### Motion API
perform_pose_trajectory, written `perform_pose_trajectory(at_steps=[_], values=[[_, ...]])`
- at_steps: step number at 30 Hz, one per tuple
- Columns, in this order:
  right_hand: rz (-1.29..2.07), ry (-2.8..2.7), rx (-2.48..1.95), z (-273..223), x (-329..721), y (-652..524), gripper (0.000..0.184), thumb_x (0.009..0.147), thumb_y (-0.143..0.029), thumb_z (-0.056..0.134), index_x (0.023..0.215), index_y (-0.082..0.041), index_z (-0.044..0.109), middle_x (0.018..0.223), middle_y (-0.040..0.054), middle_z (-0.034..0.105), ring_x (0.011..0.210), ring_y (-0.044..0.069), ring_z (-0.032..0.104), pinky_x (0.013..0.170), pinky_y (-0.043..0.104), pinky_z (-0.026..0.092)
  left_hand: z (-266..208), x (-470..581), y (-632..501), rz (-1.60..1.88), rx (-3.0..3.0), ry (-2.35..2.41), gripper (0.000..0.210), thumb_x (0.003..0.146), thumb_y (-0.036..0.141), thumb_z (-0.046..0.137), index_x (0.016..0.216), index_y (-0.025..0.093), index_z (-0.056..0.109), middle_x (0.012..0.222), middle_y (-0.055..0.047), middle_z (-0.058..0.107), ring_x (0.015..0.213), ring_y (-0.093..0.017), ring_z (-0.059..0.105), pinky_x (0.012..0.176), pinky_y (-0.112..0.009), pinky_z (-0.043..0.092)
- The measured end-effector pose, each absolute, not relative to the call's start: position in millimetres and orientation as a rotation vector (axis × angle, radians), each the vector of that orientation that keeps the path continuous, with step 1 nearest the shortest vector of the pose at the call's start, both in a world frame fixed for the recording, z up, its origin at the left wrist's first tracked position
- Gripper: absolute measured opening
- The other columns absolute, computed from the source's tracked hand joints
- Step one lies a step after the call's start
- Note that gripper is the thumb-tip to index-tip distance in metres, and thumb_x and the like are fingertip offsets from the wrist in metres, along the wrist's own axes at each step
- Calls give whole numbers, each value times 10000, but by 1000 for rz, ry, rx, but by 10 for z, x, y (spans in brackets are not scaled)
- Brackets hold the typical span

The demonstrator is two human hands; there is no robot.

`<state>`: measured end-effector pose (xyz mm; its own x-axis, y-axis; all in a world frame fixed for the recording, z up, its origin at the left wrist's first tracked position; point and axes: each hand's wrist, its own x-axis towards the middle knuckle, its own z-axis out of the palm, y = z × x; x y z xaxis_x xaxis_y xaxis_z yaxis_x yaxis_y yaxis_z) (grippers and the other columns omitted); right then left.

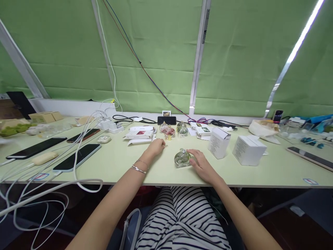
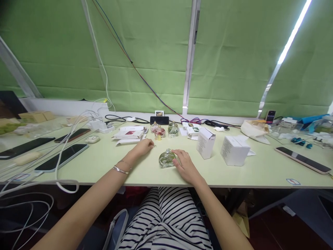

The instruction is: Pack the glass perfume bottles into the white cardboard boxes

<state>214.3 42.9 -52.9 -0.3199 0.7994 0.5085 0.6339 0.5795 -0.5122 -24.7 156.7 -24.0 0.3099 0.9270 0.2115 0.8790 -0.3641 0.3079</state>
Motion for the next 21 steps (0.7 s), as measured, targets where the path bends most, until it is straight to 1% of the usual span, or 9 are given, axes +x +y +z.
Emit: perform_pose_trajectory(at_steps=[4, 5, 9, 11, 14, 15, 17, 19, 21], values=[[261, -2049, -1152, -532, 2145, 426, 387, 912, -404, 308, 1234, -236, 441, 1231, 74, 497, 1166, 201, 424, 1000, 412, 352, -259, -212, 1562, 600, 2408, 1608, 283, 707, 143, 532, 980, 115, 600, 947, -126, 639, 889, -253, 583, 776, -325, 429], [259, -2048, -1156, -532, 2145, 426, 384, 911, -403, 309, 1229, -234, 443, 1229, 74, 500, 1164, 201, 426, 999, 411, 354, -261, -198, 1554, 621, 2404, 1582, 281, 693, 141, 542, 966, 123, 604, 937, -120, 639, 884, -254, 583, 774, -325, 428], [255, -2048, -1166, -536, 2145, 433, 377, 911, -398, 312, 1214, -222, 450, 1230, 75, 497, 1165, 198, 423, 1004, 407, 348, -254, -144, 1527, 724, 2360, 1455, 106, 688, 153, 540, 750, 139, 625, 814, -97, 647, 819, -244, 594, 766, -329, 432], [236, -2031, -1154, -540, 2146, 437, 374, 910, -393, 319, 1213, -218, 450, 1223, 80, 499, 1158, 200, 430, 997, 409, 355, -240, -99, 1510, 811, 2321, 1368, 135, 737, 201, 515, 808, 139, 613, 858, -89, 648, 835, -223, 598, 771, -321, 441], [187, -1972, -1125, -543, 2150, 434, 384, 905, -381, 333, 1242, -221, 427, 1211, 88, 506, 1138, 206, 453, 967, 411, 383, -224, 10, 1463, 940, 2235, 1190, 251, 805, 301, 481, 995, 147, 538, 961, -75, 629, 877, -176, 604, 763, -285, 461], [172, -1956, -1113, -542, 2151, 431, 391, 905, -375, 334, 1258, -224, 413, 1215, 88, 504, 1138, 205, 455, 963, 411, 388, -226, 54, 1441, 978, 2163, 1089, 276, 803, 329, 497, 1010, 147, 515, 949, -70, 627, 873, -167, 610, 757, -280, 466], [156, -1955, -1084, -535, 2149, 422, 403, 908, -360, 331, 1286, -232, 385, 1249, 82, 489, 1162, 200, 442, 979, 409, 375, -244, 141, 1397, 1016, 1966, 858, 306, 761, 360, 575, 965, 143, 504, 878, -54, 624, 839, -161, 618, 748, -281, 470], [168, -1998, -1050, -524, 2144, 417, 411, 912, -349, 321, 1306, -243, 369, 1297, 68, 464, 1204, 192, 410, 1013, 408, 341, -277, 216, 1359, 996, 1806, 694, 322, 705, 364, 647, 892, 132, 524, 813, -41, 616, 787, -152, 613, 731, -284, 465], [220, -2040, -1035, -514, 2137, 416, 417, 917, -349, 308, 1319, -251, 362, 1320, 56, 451, 1221, 185, 397, 1027, 399, 328, -312, 271, 1332, 949, 1770, 647, 331, 667, 357, 687, 851, 115, 556, 800, -46, 616, 755, -143, 600, 720, -284, 459]])
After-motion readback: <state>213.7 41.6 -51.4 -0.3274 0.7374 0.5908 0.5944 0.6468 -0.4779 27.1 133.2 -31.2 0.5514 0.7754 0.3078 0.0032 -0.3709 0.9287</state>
